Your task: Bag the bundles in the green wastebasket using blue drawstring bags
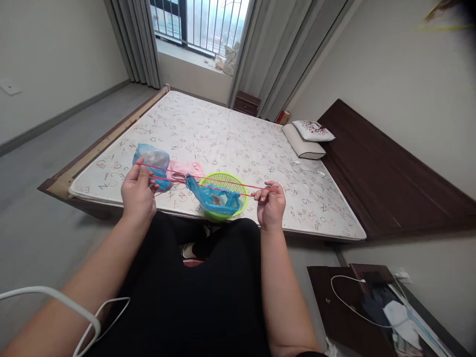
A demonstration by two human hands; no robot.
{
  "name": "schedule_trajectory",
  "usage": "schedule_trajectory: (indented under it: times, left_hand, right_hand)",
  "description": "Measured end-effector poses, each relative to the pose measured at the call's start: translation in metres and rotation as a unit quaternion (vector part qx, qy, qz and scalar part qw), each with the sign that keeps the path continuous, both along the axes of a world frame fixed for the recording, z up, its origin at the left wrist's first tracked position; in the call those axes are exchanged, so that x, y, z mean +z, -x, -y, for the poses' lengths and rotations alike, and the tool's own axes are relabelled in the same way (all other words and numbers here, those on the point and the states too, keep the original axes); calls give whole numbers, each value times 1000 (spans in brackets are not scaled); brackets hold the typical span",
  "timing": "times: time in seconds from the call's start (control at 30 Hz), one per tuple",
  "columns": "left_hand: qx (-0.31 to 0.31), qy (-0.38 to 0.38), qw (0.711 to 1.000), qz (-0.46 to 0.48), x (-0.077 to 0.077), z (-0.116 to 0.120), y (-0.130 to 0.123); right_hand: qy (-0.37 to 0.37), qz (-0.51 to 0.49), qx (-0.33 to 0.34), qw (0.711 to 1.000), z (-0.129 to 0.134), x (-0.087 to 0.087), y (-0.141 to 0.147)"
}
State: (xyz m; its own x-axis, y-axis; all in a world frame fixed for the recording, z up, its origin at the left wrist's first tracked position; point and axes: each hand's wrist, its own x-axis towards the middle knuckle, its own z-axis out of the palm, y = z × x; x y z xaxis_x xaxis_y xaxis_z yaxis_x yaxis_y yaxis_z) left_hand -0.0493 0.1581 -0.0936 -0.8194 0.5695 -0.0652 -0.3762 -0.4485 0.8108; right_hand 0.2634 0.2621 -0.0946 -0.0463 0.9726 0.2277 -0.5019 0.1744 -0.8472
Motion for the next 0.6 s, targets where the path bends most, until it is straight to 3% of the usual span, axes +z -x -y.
schedule_trajectory:
  times: [0.2, 0.33, 0.43, 0.6]
  left_hand:
    - [-8, 77, 997, 11, -10, -6, 3]
    - [17, 115, 993, 24, -13, -8, 6]
    - [11, 80, 996, 49, -13, -7, 11]
    - [-83, 22, 991, 107, -12, 2, 20]
  right_hand:
    - [4, 33, 22, 999, 2, -8, 0]
    - [20, 35, 83, 996, 4, -11, -2]
    - [7, 53, 138, 989, 7, -14, -7]
    - [-29, 153, 259, 953, 13, -10, -21]
